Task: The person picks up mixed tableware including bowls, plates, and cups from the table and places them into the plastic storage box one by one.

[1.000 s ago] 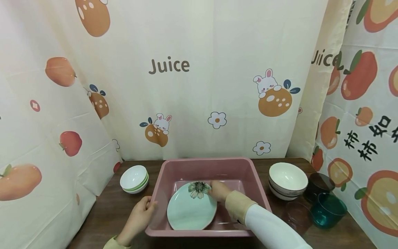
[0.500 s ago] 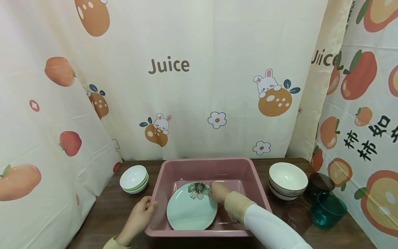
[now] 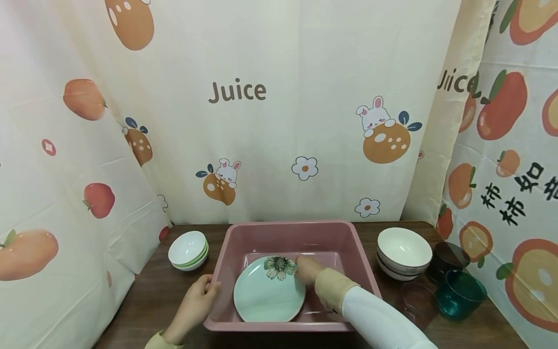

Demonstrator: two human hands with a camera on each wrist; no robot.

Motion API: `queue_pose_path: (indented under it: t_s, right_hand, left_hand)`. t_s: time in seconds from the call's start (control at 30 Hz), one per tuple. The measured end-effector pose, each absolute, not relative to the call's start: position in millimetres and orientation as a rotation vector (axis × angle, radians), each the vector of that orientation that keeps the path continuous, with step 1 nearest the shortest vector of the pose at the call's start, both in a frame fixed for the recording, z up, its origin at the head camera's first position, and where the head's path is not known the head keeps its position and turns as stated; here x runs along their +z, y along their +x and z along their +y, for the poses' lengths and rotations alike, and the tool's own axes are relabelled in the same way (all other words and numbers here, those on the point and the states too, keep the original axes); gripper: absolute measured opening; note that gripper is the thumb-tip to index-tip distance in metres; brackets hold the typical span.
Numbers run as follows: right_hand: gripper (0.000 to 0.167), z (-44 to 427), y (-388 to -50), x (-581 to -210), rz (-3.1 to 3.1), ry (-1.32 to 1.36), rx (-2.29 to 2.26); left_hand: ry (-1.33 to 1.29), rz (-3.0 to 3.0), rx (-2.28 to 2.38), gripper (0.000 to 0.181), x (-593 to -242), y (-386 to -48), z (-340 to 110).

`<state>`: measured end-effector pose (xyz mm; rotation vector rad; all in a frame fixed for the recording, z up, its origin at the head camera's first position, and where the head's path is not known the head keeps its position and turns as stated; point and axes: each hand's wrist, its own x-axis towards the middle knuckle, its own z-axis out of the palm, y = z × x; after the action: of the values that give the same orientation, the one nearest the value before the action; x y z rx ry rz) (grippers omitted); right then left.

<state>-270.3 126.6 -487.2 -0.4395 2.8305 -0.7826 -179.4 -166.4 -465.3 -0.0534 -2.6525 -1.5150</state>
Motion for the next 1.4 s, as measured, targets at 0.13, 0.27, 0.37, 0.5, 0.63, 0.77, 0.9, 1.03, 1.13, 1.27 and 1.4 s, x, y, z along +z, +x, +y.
queue_pose_path:
  t_s: [0.13,0.27,0.37,0.5,0.63,0.77,0.9,1.03,1.13,1.27,1.4]
  right_hand:
    - [0.007,127,-269,-487,2.83,-0.462,-0.771]
    - [0.008,127,-268,-486,2.807,-0.476,-0.76]
    - [0.012,128,-268,-486,2.784,-0.467,-0.763]
    - [0.013,127,-270,-484,2.76,-0.458,-0.768]
    - [0.013,126,-271,-480,2.739,-0.446,-0.761]
    - [0.013,125,-273,-476,2.717,-0.425,-0.753]
    - [0.013,124,-274,-470,2.702,-0.393,-0.74]
    - [0.014,124,-274,-466,2.686,-0.35,-0.756]
    - [0.016,121,-272,-464,2.71,-0.347,-0.75]
    - [0.022,115,-263,-461,2.748,-0.341,-0.731]
    - [0.027,109,-254,-456,2.732,-0.311,-0.765]
  left_hand:
    - [-0.053,-2.655,-1.514,0.024,-465,-180,-166]
    - [-0.057,-2.659,-1.5,0.025,-466,-180,-166]
    - [-0.06,-2.657,-1.495,0.025,-466,-180,-166]
    - [-0.051,-2.672,-1.492,0.025,-463,-182,-167]
    - [-0.034,-2.689,-1.498,0.025,-459,-185,-168]
    - [-0.023,-2.7,-1.514,0.026,-454,-188,-169]
    - [-0.011,-2.708,-1.54,0.026,-449,-191,-169]
    - [-0.007,-2.708,-1.554,0.026,-449,-191,-169]
    - [-0.016,-2.706,-1.557,0.026,-450,-190,-171]
    - [-0.053,-2.699,-1.559,0.026,-454,-187,-178]
    - [-0.086,-2.694,-1.562,0.026,-457,-183,-184]
